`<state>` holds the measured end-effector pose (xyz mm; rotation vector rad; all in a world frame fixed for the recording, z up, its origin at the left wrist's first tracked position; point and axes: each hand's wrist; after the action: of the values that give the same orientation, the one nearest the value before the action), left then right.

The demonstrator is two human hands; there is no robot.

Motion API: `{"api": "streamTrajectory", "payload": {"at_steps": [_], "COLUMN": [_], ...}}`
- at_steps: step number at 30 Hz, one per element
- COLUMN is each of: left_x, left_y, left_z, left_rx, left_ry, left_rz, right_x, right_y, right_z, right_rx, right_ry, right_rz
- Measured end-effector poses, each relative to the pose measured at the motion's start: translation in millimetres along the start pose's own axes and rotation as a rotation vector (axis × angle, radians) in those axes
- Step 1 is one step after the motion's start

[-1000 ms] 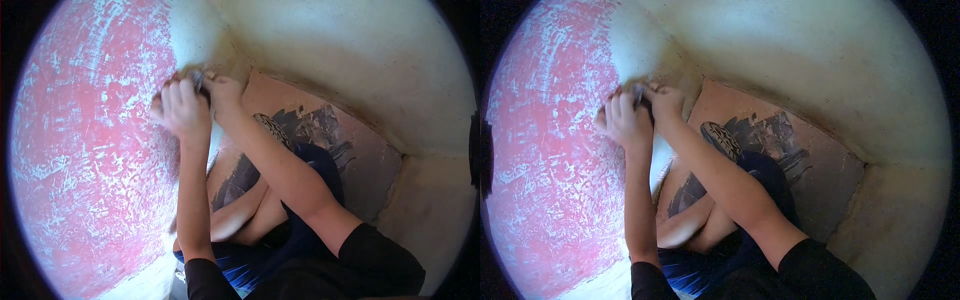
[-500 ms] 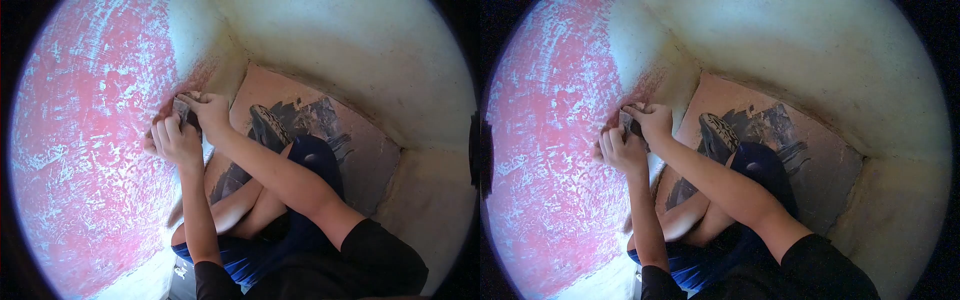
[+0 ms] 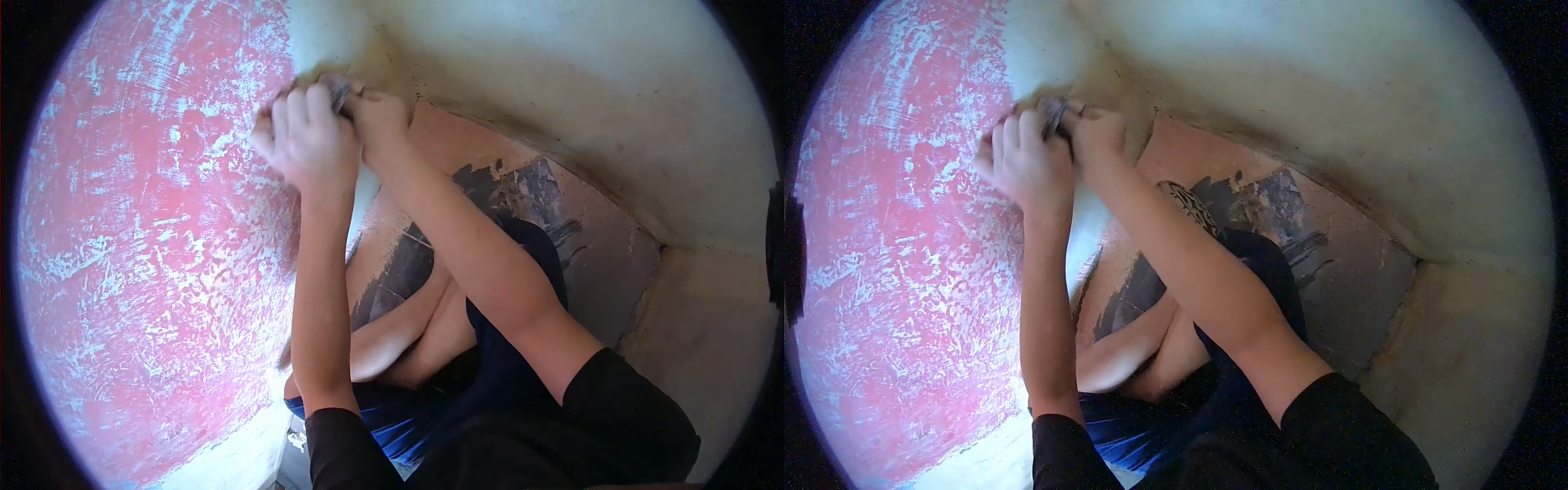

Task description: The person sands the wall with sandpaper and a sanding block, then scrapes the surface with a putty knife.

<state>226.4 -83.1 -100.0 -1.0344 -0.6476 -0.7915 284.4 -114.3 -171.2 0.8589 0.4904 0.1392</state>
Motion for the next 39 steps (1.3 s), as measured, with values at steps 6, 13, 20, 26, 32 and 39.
{"api": "streamTrajectory", "payload": {"at_steps": [6, 13, 20, 26, 32, 39], "left_x": [-97.4, -46.1, 29.9, -29.0, -79.0, 40.1], "left_y": [-50.9, -22.1, 27.6, -7.4, -29.2, 24.9], "left_z": [11.8, 13.4, 5.8, 7.8, 14.5, 11.4], "left_rx": [0.06, 0.047, -0.067, 0.028, 0.122, 0.038], "left_ry": [-0.153, -0.066, 0.063, -0.081, -0.165, 0.032], "left_rz": [0.013, -0.035, -0.076, -0.105, -0.043, -0.159], "right_x": [-81.0, -45.2, -2.3, -30.5, -70.6, 3.4], "right_y": [-9.4, 4.3, 14.8, 2.3, 4.5, 30.8], "right_z": [-38.6, -20.2, 29.5, -22.8, -31.1, 36.4], "right_rx": [-0.358, -0.106, 0.255, -0.054, -0.542, -0.332], "right_ry": [0.072, -0.033, -0.046, -0.14, -0.331, -0.403], "right_rz": [0.043, -0.077, 0.038, -0.018, -0.201, -0.277]}}
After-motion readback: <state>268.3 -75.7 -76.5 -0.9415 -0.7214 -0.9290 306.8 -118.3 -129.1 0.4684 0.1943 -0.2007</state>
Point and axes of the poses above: each hand's wrist, its own x-axis towards the middle knuckle, its own y-axis out of the palm, z = x × y, and after that the axes turned 6 degrees about y, right-handed
